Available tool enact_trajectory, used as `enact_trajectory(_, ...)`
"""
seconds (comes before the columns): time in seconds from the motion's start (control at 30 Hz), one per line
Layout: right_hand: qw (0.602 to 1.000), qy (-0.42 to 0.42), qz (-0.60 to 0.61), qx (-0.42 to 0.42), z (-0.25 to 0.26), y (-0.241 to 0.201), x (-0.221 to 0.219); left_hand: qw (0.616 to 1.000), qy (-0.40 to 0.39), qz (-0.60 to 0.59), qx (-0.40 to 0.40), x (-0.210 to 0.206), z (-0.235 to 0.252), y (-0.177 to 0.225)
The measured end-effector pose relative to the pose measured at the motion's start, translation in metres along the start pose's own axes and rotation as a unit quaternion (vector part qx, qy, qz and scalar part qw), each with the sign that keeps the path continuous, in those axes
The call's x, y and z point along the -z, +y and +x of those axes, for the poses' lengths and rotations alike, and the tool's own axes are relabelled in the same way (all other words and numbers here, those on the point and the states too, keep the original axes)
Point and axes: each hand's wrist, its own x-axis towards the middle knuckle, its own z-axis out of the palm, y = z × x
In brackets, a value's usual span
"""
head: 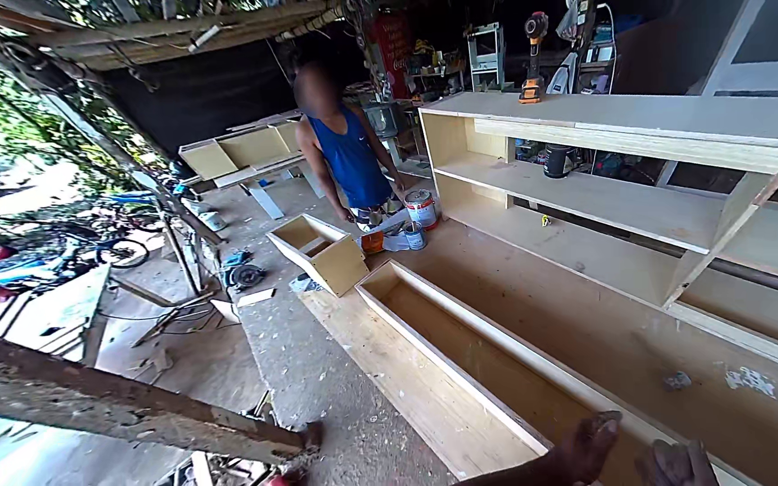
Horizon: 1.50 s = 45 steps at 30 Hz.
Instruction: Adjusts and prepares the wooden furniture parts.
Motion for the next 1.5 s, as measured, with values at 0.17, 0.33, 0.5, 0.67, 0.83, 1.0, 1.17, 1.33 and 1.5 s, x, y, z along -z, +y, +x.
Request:
enact_trajectory(0.17,0.990,0.056,0.036,0.127,-0.002,-0.024,-0.073,0.994,0.040,-0.063,-0.084,-0.062,0.014,0.041)
enact_trajectory(0.33,0.962,0.059,-0.111,0.240,-0.014,-0.035,-0.087,0.993,0.088,-0.081,-0.004,-0.074,0.024,0.088)
enact_trajectory(0.5,0.913,-0.018,-0.257,0.316,-0.025,-0.024,-0.080,0.971,0.072,-0.120,0.195,-0.066,0.028,0.116)
enact_trajectory(0.67,0.931,0.043,-0.215,0.290,-0.025,-0.039,-0.096,0.996,0.052,-0.051,-0.048,-0.076,0.012,0.105)
enact_trajectory(0.83,0.972,0.079,-0.088,0.202,-0.011,-0.053,-0.099,0.972,0.004,0.064,-0.225,-0.066,0.023,0.084)
enact_trajectory(1.0,0.968,0.114,-0.126,0.184,-0.015,-0.034,-0.101,0.989,0.038,0.124,-0.066,-0.059,0.028,0.095)
enact_trajectory(1.17,0.948,0.047,-0.205,0.239,-0.025,-0.022,-0.103,0.995,0.038,0.022,0.095,-0.051,0.029,0.114)
enact_trajectory(1.33,0.898,-0.065,-0.290,0.325,-0.041,-0.014,-0.098,0.974,0.011,-0.182,0.137,-0.046,0.027,0.110)
enact_trajectory(1.5,0.956,0.018,-0.128,0.265,-0.034,-0.039,-0.111,0.987,0.034,-0.132,-0.089,-0.065,0.001,0.100)
